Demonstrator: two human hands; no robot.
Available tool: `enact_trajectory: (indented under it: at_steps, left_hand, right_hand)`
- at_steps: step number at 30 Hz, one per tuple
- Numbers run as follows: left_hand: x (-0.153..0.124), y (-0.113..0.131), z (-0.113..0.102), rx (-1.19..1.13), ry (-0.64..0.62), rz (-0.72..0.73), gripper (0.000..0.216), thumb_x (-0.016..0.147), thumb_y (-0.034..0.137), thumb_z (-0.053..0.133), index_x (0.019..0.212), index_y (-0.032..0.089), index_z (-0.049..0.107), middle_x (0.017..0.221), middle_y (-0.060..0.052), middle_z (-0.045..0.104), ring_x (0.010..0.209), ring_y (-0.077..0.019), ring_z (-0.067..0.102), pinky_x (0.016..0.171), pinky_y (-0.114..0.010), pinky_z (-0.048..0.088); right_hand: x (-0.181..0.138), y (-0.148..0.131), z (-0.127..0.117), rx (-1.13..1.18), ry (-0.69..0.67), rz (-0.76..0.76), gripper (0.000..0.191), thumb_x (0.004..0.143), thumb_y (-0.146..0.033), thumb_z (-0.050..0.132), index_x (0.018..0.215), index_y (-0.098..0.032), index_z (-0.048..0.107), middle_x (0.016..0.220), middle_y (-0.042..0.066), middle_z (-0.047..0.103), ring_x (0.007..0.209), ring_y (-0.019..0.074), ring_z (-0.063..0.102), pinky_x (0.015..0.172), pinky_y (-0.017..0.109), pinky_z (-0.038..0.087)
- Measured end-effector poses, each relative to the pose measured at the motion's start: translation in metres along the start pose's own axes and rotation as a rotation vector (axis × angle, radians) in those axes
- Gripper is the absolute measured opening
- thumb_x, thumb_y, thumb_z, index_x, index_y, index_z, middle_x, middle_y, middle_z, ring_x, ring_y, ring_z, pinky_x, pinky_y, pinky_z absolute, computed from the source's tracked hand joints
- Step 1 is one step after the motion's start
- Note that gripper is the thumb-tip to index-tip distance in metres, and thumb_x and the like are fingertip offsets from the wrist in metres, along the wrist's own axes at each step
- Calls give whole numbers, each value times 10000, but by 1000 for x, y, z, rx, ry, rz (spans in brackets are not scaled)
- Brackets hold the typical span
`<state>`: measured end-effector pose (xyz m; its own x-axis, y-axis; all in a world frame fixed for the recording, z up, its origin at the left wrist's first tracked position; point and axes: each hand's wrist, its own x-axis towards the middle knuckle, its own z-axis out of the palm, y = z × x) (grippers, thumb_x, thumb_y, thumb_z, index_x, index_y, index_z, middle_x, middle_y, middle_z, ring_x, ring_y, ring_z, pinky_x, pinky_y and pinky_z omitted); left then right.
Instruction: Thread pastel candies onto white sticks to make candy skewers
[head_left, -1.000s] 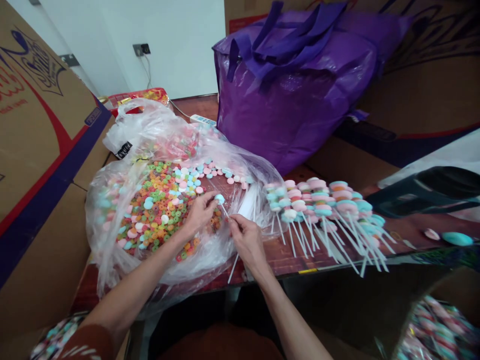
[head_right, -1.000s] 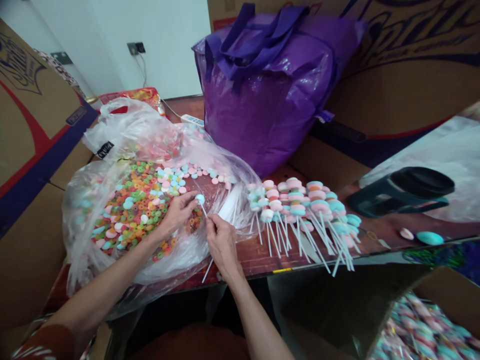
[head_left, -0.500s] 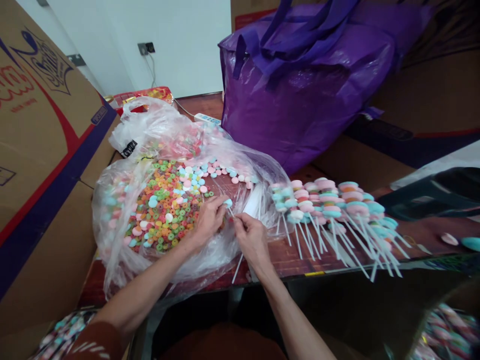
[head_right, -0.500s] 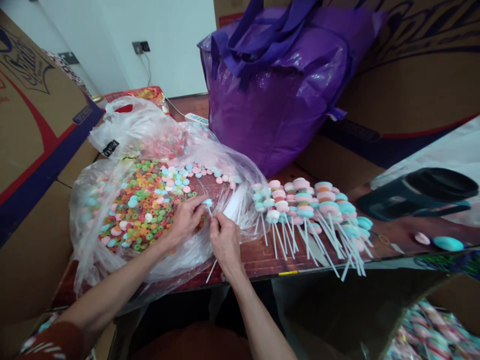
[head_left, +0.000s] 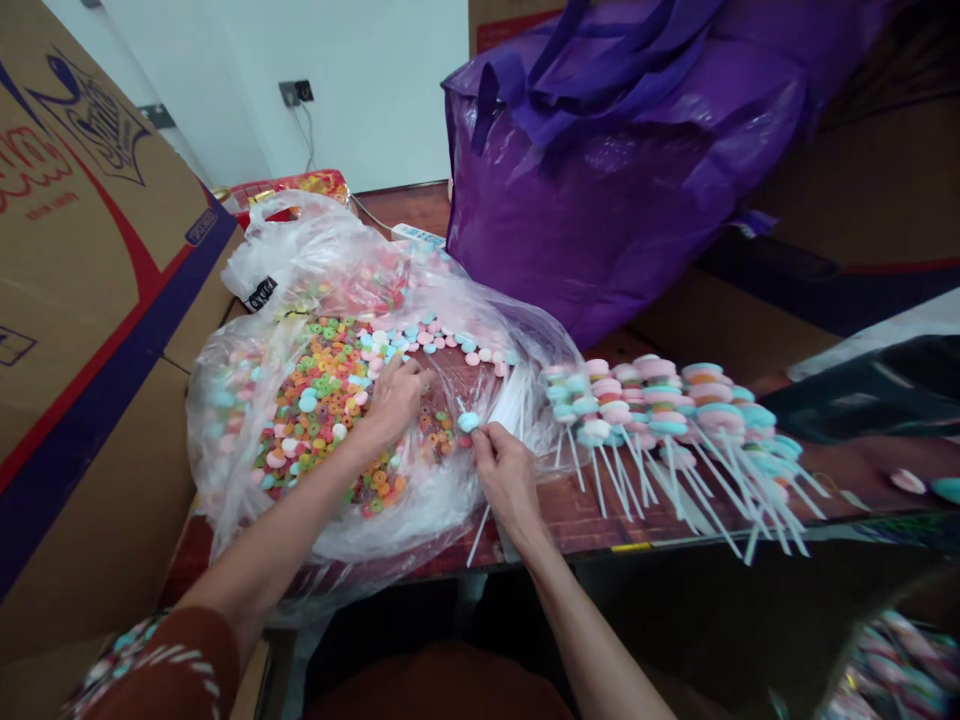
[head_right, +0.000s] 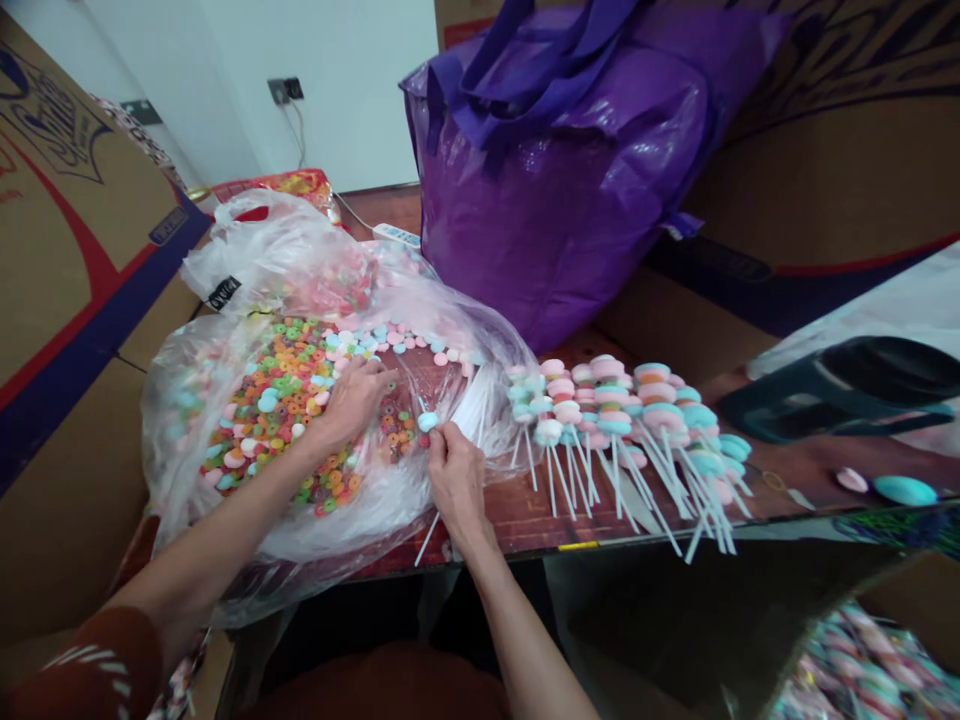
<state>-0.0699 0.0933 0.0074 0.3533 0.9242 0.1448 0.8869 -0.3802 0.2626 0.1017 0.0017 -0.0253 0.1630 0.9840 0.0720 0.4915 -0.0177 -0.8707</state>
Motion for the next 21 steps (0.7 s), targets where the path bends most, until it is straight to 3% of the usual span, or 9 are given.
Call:
enact_trajectory:
  at_steps: [4, 8, 12, 16, 21]
  left_hand:
    - [15, -19, 5, 15, -103, 90, 230, 894, 187, 539, 931, 212, 765, 899, -97, 659, 900, -238, 526, 884, -370, 401]
    - [16, -20, 4, -108, -23, 71, 197, 872, 215, 591, 947, 207, 773, 874, -77, 685, 889, -220, 564, 913, -353, 411]
    - [14, -15, -3, -503, 46, -148, 226, 832, 226, 627, 997, 156, 764, 820, -48, 704, 757, -176, 604, 773, -296, 464]
    - [8, -8, -6, -994, -135, -196, 270, 807, 310, 670, 977, 112, 741, 749, -26, 689, 642, -122, 579, 664, -252, 462]
    - [-9, 1, -1, -1236, -236, -205, 319, 724, 378, 774, 890, 109, 735, 710, -21, 672, 628, -101, 562, 640, -236, 447]
  right_hand:
    - [-3, -2, 1, -17, 8, -15, 265, 892, -358, 452, 687, -223, 552, 575, -14, 556, 551, 154, 469, 587, 260, 327]
    - [-4, 0, 2, 30, 13, -24, 269, 897, -384, 445, 712, -224, 556, 579, -19, 547, 552, 152, 465, 583, 257, 328]
    - [-6, -1, 2, 85, 6, -20, 267, 893, -397, 457, 748, -210, 581, 598, -25, 536, 561, 144, 471, 591, 252, 343]
    - [-7, -6, 3, 164, -28, -45, 264, 906, -377, 459, 795, -196, 617, 618, -32, 522, 586, 138, 474, 599, 244, 355]
    - [-6, -8, 1, 179, -60, -76, 278, 912, -356, 467, 743, -192, 615, 618, -33, 514, 579, 126, 459, 599, 240, 355]
